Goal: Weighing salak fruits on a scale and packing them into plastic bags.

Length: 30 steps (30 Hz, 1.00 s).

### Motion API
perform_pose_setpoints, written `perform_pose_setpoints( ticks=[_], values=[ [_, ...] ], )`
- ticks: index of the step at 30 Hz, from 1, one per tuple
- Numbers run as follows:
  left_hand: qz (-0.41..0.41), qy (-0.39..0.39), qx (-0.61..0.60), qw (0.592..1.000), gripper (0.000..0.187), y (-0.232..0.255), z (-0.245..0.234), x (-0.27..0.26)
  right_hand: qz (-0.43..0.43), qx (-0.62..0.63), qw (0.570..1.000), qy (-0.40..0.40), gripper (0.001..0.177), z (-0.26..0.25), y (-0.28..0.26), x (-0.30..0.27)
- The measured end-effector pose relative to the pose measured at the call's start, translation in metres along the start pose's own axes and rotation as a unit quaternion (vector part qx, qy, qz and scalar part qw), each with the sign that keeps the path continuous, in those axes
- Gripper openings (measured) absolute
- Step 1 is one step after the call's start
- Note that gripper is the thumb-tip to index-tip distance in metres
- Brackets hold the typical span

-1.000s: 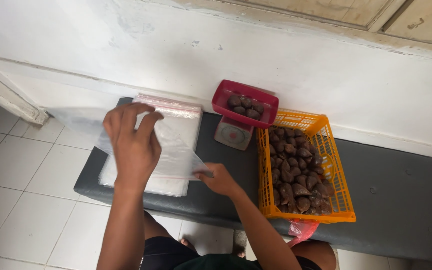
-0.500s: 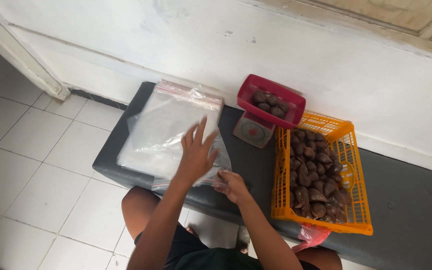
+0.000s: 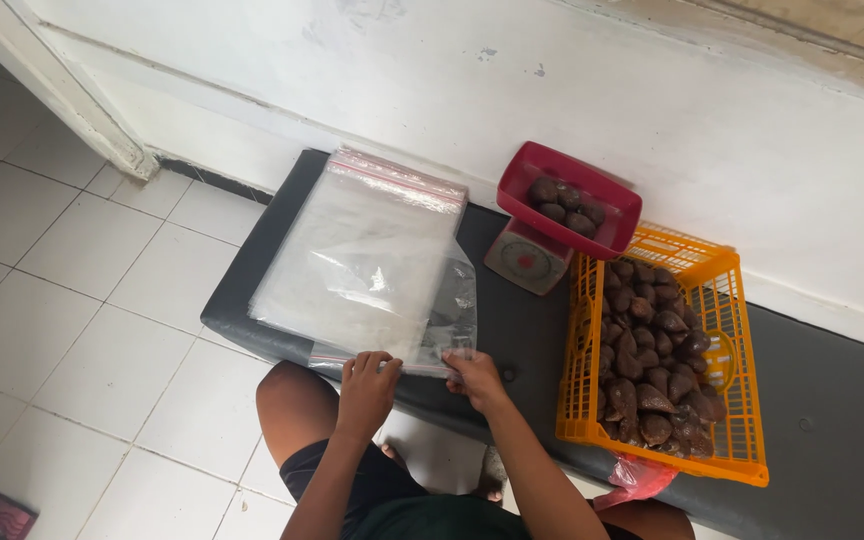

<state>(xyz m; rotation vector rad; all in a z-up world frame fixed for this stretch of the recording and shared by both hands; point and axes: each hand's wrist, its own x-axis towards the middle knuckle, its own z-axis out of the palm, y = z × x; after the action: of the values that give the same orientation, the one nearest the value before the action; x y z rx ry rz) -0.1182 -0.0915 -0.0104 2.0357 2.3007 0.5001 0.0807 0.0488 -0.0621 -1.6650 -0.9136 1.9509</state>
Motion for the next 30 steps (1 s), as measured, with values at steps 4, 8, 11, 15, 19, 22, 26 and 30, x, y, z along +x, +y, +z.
perform_pose_setpoints(
  ticks=[4,8,11,15,19,22,26,30],
  values=[
    [0.007,-0.016,-0.032,0.999,0.015,0.002,-0.007,0.002,-0.035,-0.027,0.999,0.012,0.037,-0.001,-0.019,-0.026],
    [0.016,-0.025,-0.036,0.999,0.014,-0.004,0.012,-0.007,-0.09,-0.081,0.992,0.023,0.064,-0.004,-0.031,-0.043],
    [0.003,-0.021,-0.045,0.999,0.014,-0.008,0.018,-0.012,-0.149,-0.12,0.981,0.018,0.085,-0.012,-0.028,-0.044],
    [-0.038,-0.017,-0.104,0.994,0.014,0.002,-0.002,-0.003,-0.23,-0.279,0.932,-0.013,0.088,-0.004,-0.065,-0.108],
    [-0.048,0.0,-0.139,0.989,0.01,0.008,0.003,0.01,-0.266,-0.376,0.887,-0.032,0.046,-0.004,-0.061,-0.103],
    [-0.054,0.02,-0.205,0.977,0.013,0.014,-0.005,0.016,-0.287,-0.391,0.874,-0.033,0.018,-0.008,-0.06,-0.1],
    [-0.049,0.03,-0.183,0.981,0.009,0.015,0.004,0.017,-0.308,-0.423,0.851,-0.053,0.024,-0.011,-0.063,-0.105],
    [-0.045,0.004,-0.129,0.991,0.01,0.015,0.012,0.013,-0.333,-0.449,0.829,-0.028,0.016,-0.01,-0.057,-0.101]
  ],
)
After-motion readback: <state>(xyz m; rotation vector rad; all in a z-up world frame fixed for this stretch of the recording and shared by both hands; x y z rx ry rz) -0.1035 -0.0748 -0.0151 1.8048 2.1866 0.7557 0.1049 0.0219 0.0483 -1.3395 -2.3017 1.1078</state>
